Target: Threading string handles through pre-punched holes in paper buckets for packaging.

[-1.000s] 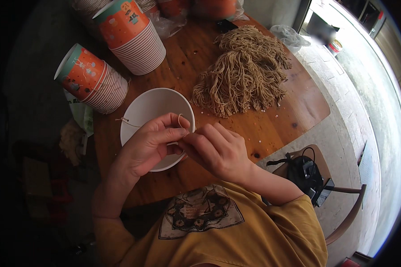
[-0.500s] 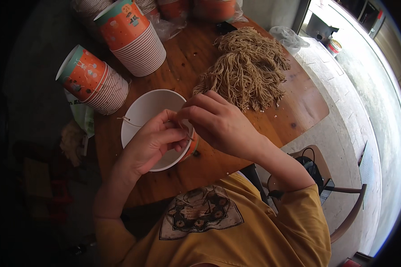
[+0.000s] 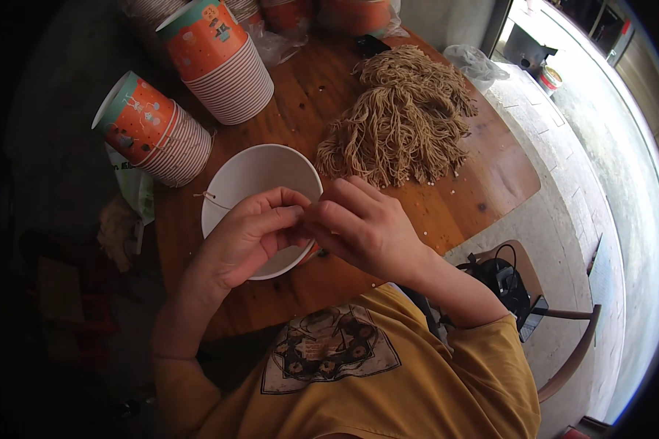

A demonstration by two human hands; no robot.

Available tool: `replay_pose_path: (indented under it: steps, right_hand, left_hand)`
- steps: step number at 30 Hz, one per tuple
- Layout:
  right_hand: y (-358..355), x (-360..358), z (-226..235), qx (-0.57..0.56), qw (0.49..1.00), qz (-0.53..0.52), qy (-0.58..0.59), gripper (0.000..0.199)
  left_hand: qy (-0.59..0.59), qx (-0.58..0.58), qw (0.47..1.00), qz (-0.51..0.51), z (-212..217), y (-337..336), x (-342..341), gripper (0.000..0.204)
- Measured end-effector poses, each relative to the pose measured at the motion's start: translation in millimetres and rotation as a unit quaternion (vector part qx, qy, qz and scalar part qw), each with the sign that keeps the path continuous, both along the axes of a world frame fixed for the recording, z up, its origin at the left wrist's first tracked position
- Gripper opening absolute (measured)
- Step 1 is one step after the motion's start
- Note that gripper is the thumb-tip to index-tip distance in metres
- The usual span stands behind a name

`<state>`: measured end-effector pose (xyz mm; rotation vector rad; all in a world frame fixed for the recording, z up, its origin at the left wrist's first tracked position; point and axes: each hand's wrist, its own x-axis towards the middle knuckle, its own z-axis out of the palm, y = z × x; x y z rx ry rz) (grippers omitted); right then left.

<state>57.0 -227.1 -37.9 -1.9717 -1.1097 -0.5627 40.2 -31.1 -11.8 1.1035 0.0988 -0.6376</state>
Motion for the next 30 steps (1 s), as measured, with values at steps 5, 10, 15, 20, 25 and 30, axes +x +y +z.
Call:
replay_pose_path:
  steps: [5, 10, 15, 20, 25, 30]
  right_hand:
    - [-4, 1, 4, 0.009, 0.999, 0.021, 0.043, 0.020]
    - [-11, 8, 12, 0.021, 0.984, 0.037, 0.176, 0.021]
    - [-12, 19, 17, -0.015, 0.987, 0.060, 0.146, 0.022]
    - [-13, 27, 19, -0.066, 0.982, 0.093, 0.153, 0.021]
    - [-15, 38, 20, -0.102, 0.981, 0.142, 0.080, 0.017]
    - [-14, 30, 27, -0.070, 0.958, 0.156, 0.231, 0.012]
  left_hand:
    - [-0.006, 0.000, 1.000, -0.017, 1, 2, -3, 0.016]
    - [-0.055, 0.026, 0.997, -0.036, 1, 0, -4, 0.015]
    - [-0.091, 0.053, 0.994, -0.008, 5, -4, -5, 0.020]
    - [-0.089, 0.053, 0.995, 0.006, 7, -7, -8, 0.031]
    - [-0.082, 0.054, 0.995, 0.006, 6, -6, -7, 0.041]
    - [-0.077, 0.066, 0.995, -0.019, 5, -5, -5, 0.045]
